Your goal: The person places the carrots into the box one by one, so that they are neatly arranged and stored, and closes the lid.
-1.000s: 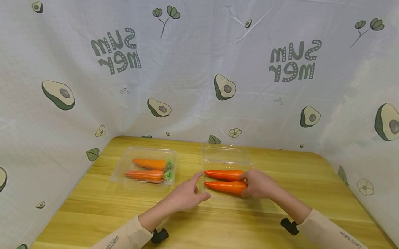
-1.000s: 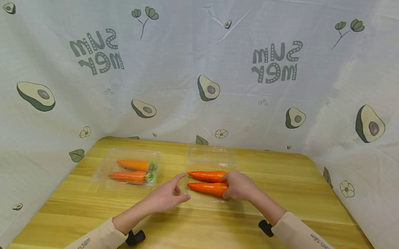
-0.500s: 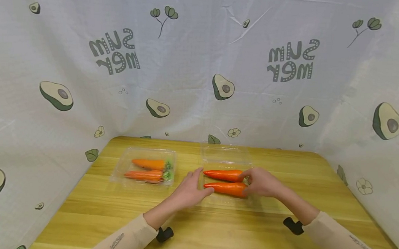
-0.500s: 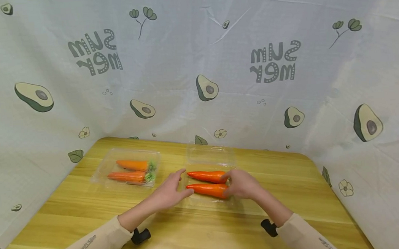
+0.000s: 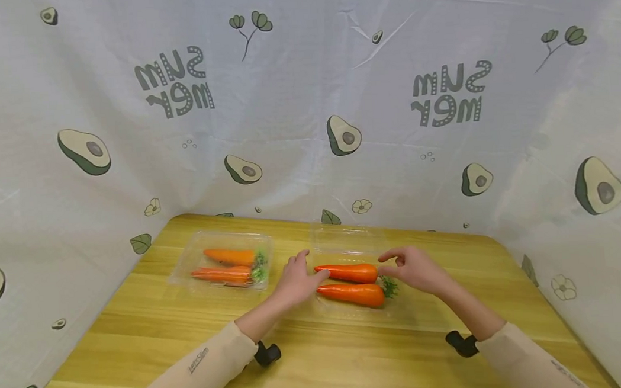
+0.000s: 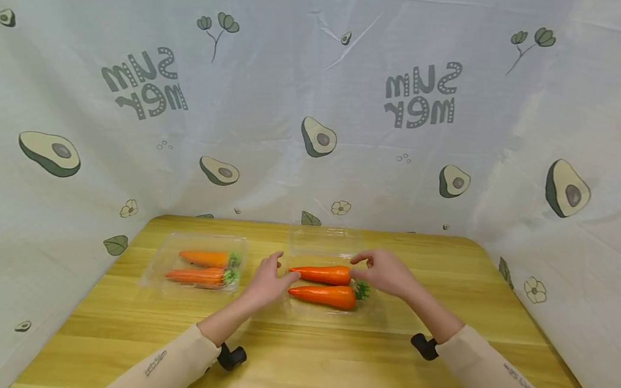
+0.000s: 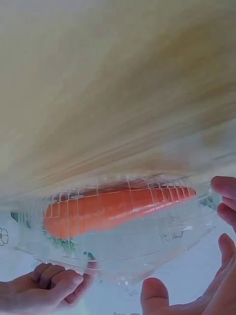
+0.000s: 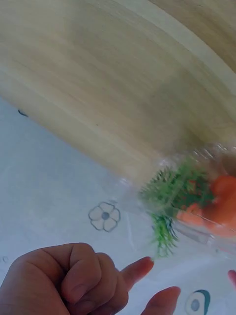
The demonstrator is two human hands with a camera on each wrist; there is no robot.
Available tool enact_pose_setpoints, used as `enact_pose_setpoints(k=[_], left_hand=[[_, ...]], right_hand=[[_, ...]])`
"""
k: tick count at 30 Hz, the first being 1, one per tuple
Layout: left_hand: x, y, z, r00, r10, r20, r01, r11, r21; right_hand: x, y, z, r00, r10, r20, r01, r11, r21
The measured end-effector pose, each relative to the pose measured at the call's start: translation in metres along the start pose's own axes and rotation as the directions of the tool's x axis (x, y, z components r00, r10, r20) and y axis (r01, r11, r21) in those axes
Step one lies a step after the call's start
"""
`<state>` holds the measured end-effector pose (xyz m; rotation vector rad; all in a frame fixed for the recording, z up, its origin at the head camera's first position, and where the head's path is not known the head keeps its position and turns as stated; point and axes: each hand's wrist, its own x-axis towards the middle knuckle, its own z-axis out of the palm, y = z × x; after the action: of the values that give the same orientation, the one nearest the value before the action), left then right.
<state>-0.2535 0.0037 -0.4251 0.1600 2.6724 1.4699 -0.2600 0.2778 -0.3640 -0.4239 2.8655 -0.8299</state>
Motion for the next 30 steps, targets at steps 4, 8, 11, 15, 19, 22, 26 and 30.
enact_pose_setpoints(k=[4,8,11,15,19,22,26,30], left_hand=[[0.009,0.002,0.002,0.999,-0.046,-0.022,0.045,0.998,-0.045],[0.016,0.004,0.004,0.996,-0.085,-0.032,0.083,0.995,-0.050],[0.021,0.004,0.006,0.993,-0.109,-0.041,0.107,0.993,-0.055],[0.027,0.003,0.005,0.989,-0.138,-0.047,0.133,0.987,-0.085],[0.032,0.002,0.005,0.988,-0.147,-0.051,0.141,0.984,-0.106],[0.036,0.004,0.006,0.987,-0.152,-0.051,0.144,0.981,-0.127],[0.040,0.005,0.006,0.985,-0.169,-0.043,0.160,0.973,-0.164],[0.045,0.003,0.006,0.982,-0.186,-0.037,0.176,0.966,-0.187]], right_hand=[[0.006,0.013,-0.005,0.999,0.015,-0.042,-0.015,1.000,-0.003],[0.013,0.026,-0.008,0.996,0.052,-0.070,-0.052,0.999,-0.002],[0.018,0.033,-0.009,0.993,0.092,-0.079,-0.091,0.996,0.009],[0.025,0.041,-0.010,0.987,0.137,-0.081,-0.135,0.990,0.025],[0.031,0.049,-0.007,0.985,0.157,-0.076,-0.154,0.987,0.050],[0.035,0.055,-0.004,0.981,0.179,-0.068,-0.174,0.982,0.078],[0.037,0.060,-0.001,0.971,0.233,-0.048,-0.224,0.964,0.141],[0.040,0.063,0.001,0.963,0.267,-0.044,-0.255,0.951,0.175]])
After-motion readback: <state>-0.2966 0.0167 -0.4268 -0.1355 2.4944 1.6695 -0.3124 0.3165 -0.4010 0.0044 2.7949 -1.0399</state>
